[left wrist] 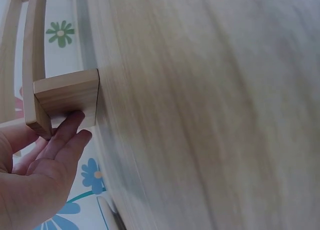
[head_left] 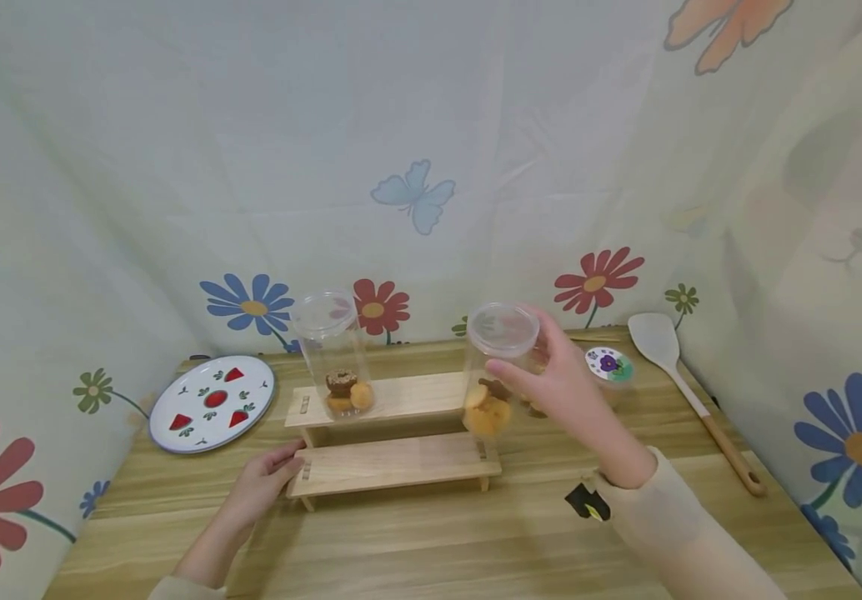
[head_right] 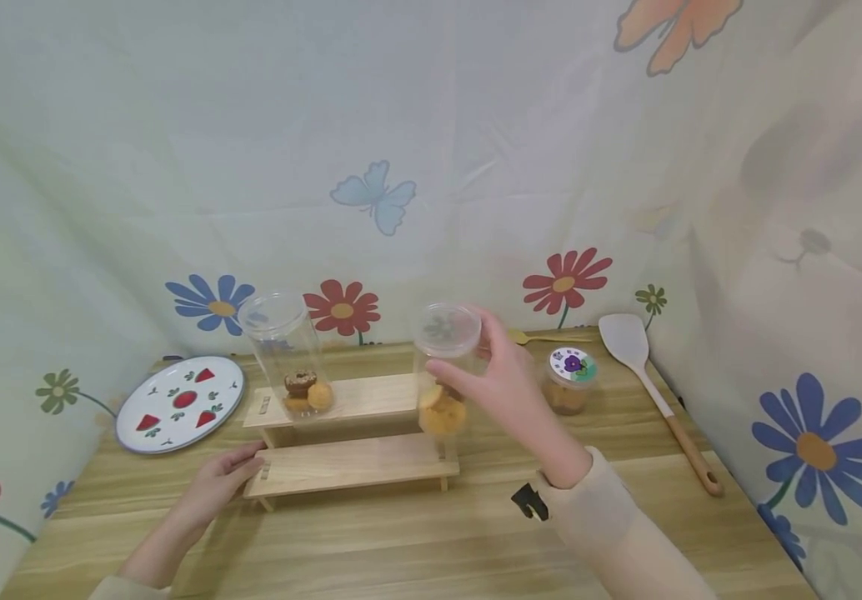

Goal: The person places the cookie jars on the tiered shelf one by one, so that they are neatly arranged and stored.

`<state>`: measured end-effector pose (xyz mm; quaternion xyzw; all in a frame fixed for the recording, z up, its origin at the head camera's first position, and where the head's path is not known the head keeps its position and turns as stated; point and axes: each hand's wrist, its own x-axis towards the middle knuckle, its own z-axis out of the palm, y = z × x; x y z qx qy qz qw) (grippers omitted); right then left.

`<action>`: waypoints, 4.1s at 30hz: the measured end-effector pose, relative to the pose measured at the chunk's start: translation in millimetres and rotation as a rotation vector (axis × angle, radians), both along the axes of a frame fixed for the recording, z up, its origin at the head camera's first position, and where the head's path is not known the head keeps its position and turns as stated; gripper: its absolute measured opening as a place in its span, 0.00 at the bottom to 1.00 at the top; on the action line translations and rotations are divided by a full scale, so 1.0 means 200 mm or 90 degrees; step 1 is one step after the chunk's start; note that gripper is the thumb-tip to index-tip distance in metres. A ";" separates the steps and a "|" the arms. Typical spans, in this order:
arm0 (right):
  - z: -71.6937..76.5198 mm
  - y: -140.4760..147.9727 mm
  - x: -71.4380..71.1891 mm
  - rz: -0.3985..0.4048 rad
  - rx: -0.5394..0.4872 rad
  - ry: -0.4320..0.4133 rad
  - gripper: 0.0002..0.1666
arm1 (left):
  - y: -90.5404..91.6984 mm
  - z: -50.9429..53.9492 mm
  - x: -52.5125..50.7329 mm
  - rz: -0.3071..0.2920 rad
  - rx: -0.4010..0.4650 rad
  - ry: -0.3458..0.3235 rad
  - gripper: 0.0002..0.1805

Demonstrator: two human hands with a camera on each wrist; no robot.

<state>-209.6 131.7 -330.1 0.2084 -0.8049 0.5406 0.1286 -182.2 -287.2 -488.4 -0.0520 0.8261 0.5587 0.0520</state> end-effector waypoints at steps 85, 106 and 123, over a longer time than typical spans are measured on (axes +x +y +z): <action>-0.50 0.22 -0.37 -0.119 0.018 -0.088 0.44 | 0.01 0.00 0.00 0.000 0.004 0.019 0.25; -0.64 0.23 -0.47 -0.202 0.151 -0.126 0.59 | 0.01 0.00 0.01 0.001 -0.010 0.023 0.24; -0.65 0.24 -0.49 -0.199 0.145 -0.160 0.60 | 0.01 0.00 0.01 -0.003 0.004 0.018 0.24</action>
